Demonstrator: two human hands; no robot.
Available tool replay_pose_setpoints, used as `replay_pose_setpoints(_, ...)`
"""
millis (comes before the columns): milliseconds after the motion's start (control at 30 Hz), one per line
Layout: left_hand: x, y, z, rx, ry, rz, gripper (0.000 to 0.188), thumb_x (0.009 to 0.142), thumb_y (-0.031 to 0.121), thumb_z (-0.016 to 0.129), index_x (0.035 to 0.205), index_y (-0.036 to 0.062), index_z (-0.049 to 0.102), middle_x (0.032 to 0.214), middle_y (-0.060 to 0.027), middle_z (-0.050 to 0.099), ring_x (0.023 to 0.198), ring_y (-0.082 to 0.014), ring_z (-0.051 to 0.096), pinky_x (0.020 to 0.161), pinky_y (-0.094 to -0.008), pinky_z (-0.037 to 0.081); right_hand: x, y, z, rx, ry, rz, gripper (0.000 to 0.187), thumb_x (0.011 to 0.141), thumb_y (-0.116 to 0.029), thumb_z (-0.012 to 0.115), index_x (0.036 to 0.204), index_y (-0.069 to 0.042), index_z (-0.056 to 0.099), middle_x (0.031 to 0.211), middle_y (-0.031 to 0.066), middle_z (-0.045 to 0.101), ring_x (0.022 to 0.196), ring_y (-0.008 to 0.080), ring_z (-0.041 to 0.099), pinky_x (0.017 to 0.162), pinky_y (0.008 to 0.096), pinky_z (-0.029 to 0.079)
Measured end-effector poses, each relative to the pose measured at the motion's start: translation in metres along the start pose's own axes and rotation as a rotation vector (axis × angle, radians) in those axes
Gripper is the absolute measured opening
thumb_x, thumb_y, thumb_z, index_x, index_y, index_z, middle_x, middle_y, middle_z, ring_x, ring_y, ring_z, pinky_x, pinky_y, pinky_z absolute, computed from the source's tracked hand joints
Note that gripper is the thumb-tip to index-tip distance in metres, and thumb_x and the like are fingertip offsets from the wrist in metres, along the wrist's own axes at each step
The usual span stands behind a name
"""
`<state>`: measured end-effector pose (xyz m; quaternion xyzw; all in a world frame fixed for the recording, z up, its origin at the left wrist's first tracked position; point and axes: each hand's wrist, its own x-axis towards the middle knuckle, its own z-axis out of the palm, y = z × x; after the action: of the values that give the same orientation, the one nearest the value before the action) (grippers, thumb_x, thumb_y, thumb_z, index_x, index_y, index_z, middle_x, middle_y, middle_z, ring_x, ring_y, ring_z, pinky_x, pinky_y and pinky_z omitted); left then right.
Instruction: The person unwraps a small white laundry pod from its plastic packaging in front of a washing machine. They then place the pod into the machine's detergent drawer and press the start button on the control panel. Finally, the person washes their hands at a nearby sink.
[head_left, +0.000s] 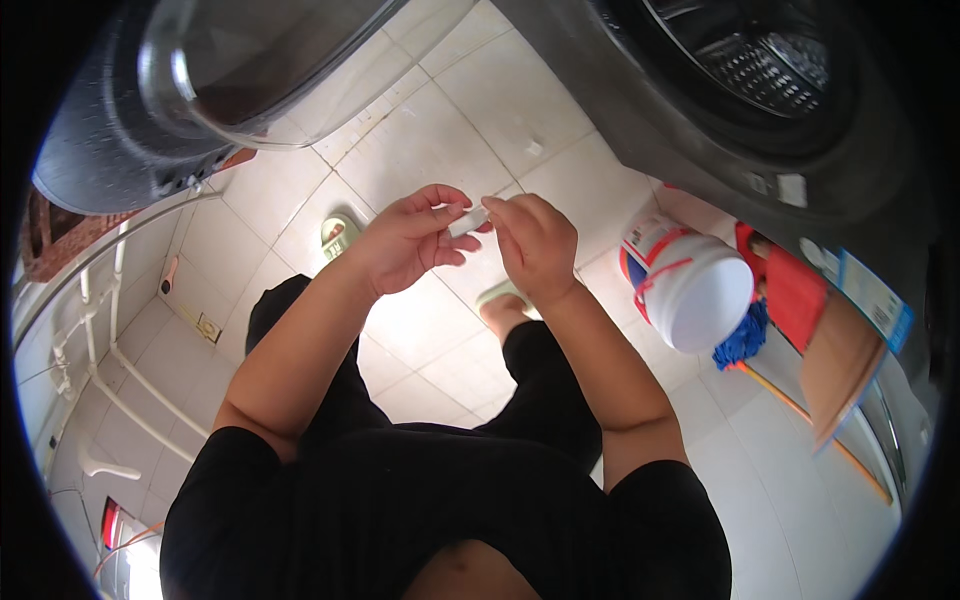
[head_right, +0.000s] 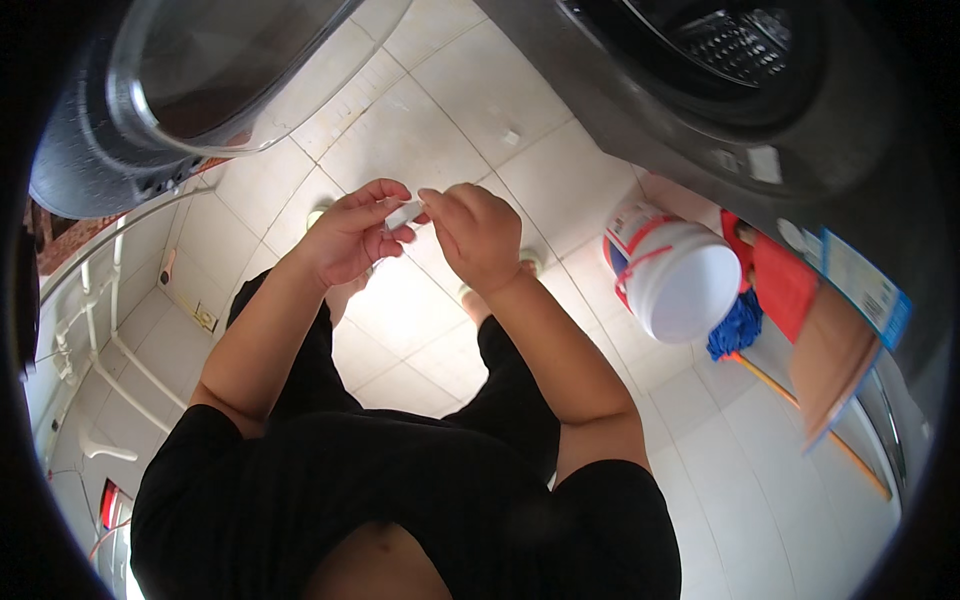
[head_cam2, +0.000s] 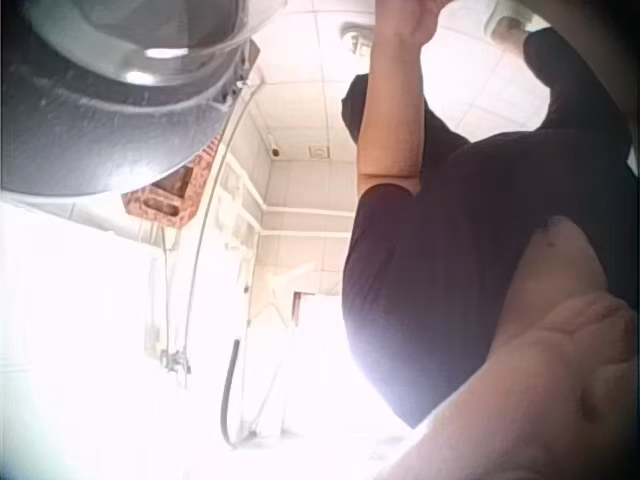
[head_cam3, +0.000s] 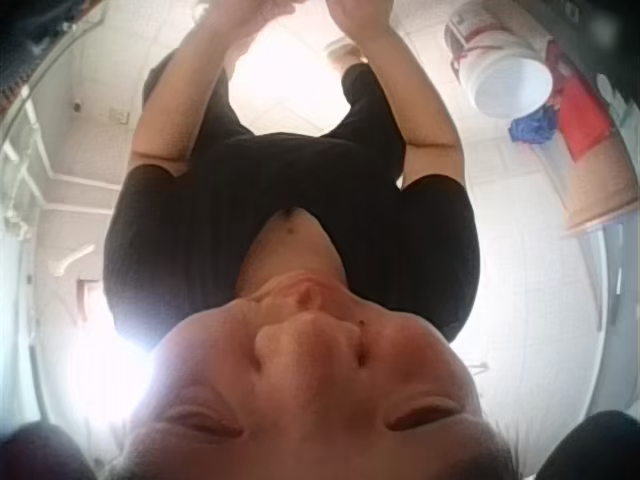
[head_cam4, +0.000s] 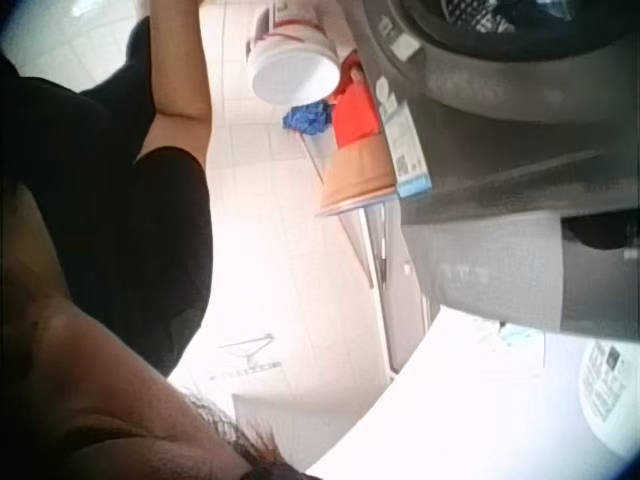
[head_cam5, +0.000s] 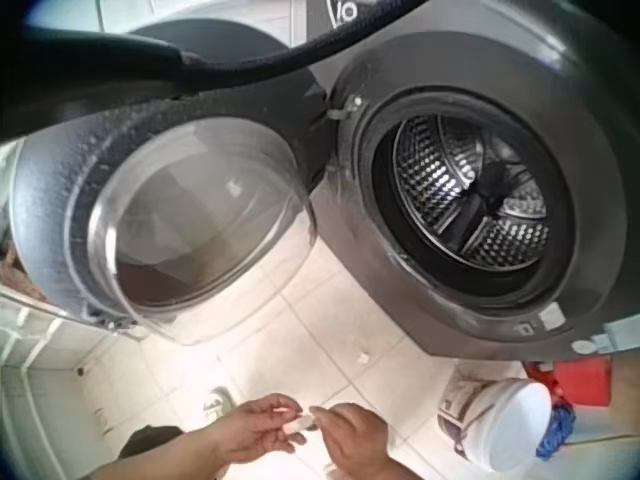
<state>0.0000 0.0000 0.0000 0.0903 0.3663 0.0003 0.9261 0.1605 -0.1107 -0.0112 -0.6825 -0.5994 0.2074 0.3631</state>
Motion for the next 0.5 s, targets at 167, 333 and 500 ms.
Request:
replay_pose_setpoints(167, 0.05, 0.007, -0.055, 0.069, 0.278, 0.345, 0.026, 0.086, 0.01, 0.054, 0.109, -0.0007, 0.047, 0.096, -0.0092, 0.056, 0.09, -0.0173, 0.059, 0.075, -0.0235, 0.05, 0.013, 0.06, 0.092, 0.747, 0.09, 0.448, 0.025, 0.083, -0.006, 0.056, 0.108, -0.005, 0.055, 0.08, 0.0043, 0.056, 0.066, 0.0115, 0.054, 0.057, 0.0225, 0.045)
replay_pose_setpoints(333, 0.069, 0.019, -0.054, 0.307, 0.312, 0.727, 0.029, 0.081, 0.01, 0.061, 0.106, -0.001, 0.049, 0.098, -0.0102, 0.058, 0.089, -0.0199, 0.059, 0.079, -0.0305, 0.048, 0.039, 0.067, 0.095, 0.72, 0.072, 0.244, 0.04, 0.075, -0.01, 0.066, 0.112, -0.006, 0.051, 0.093, 0.0054, 0.055, 0.076, 0.0115, 0.055, 0.062, 0.0232, 0.045)
replay_pose_setpoints(500, 0.067, 0.014, -0.037, 0.294, 0.181, 0.828, 0.036, 0.08, 0.011, 0.063, 0.109, -0.0057, 0.048, 0.103, -0.0124, 0.056, 0.095, -0.018, 0.055, 0.084, -0.0314, 0.046, 0.055, 0.065, 0.077, 0.565, 0.064, 0.085, 0.031, 0.076, -0.008, 0.065, 0.105, -0.006, 0.054, 0.095, 0.0061, 0.055, 0.078, 0.0118, 0.055, 0.061, 0.0236, 0.045)
